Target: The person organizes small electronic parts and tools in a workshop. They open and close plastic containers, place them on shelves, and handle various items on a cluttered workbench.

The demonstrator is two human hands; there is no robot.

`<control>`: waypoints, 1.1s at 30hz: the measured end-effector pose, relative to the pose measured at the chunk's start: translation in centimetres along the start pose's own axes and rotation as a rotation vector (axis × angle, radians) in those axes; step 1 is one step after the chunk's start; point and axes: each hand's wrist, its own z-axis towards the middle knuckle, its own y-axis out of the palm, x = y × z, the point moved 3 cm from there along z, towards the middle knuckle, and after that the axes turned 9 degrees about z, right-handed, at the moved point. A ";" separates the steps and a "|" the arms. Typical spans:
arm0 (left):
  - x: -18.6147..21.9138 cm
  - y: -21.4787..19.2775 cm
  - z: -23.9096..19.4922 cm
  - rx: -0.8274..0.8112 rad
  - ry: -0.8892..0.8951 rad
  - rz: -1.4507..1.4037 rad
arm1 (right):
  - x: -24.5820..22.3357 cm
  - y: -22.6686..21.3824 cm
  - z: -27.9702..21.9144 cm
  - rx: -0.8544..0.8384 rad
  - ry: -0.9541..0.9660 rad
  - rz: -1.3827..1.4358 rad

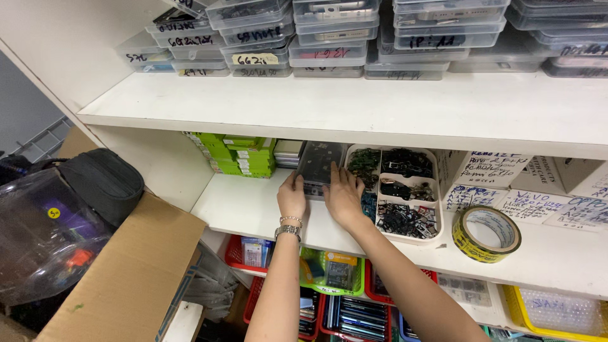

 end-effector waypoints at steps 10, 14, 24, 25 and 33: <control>0.2 -1.8 -4.8 0.259 0.027 -0.100 | -4.0 -3.5 -5.6 0.188 -0.259 0.130; 1.4 -2.9 -8.7 0.277 -0.060 -0.223 | -5.2 -5.1 -8.7 0.098 -0.320 0.340; 3.6 -5.7 -23.7 0.523 -0.092 -0.219 | -3.9 -6.2 -16.4 -0.251 -0.355 0.672; 3.9 -6.3 -25.5 0.595 -0.048 -0.123 | -3.9 -6.4 -17.7 -0.258 -0.413 0.687; 5.1 -11.1 -38.0 0.752 -0.234 -0.068 | -6.0 -6.7 -27.9 -0.480 -0.521 0.862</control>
